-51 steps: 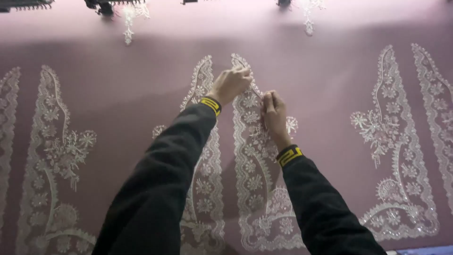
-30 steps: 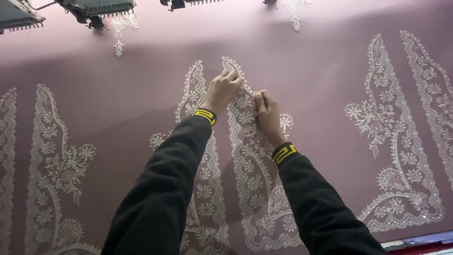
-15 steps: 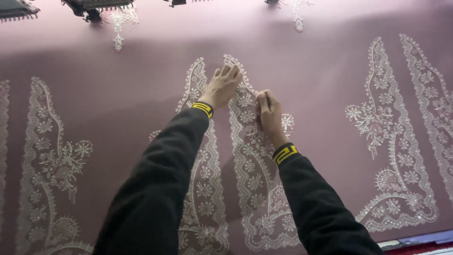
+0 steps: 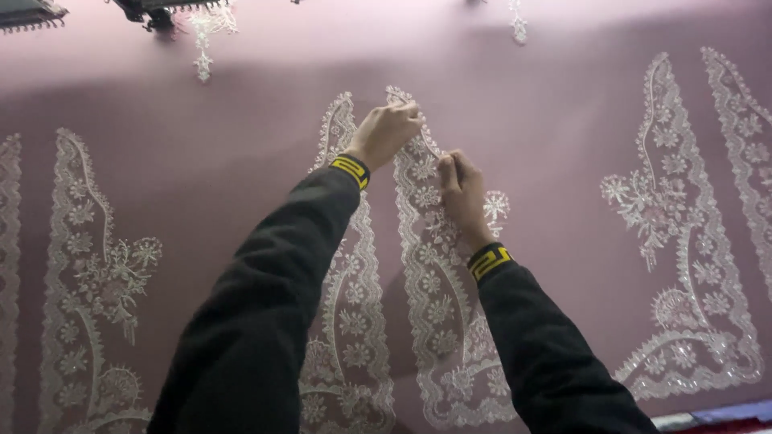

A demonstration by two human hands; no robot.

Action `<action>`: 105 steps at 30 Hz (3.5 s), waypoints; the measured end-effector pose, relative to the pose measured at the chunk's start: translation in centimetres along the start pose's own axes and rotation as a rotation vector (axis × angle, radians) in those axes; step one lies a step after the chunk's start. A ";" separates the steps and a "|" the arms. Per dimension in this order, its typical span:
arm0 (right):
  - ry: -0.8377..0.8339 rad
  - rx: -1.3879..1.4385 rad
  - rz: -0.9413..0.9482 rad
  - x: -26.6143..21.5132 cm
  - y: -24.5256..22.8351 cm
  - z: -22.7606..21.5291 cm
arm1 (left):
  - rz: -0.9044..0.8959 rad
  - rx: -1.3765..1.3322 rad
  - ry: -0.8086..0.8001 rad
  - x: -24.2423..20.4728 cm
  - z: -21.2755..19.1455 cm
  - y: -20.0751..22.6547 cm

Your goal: Manually inspecting and cleaning up embroidered patterns on a large piece of fabric on an industrial machine.

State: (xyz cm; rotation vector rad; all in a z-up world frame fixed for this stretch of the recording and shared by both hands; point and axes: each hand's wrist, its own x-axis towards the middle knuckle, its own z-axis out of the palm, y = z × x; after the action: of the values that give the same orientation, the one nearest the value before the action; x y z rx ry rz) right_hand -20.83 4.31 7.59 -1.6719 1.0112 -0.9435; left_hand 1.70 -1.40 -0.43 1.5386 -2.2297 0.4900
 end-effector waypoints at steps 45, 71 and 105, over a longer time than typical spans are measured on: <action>-0.375 -1.413 -0.497 10.6 7.8 4.9 | -0.896 -0.795 0.222 -7.2 -12.3 16.3; -0.015 -0.696 0.017 6.5 3.2 3.5 | -0.932 -0.939 0.107 -12.0 -13.9 18.3; -0.118 -0.791 0.015 9.7 4.8 5.5 | -0.933 -0.774 0.136 -11.2 -11.6 18.8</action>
State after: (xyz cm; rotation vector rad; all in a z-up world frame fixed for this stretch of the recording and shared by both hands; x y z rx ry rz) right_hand -13.23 -3.95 2.86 -2.3176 1.4183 -0.4293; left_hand -10.98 19.61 2.83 1.7437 -1.1257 -0.4754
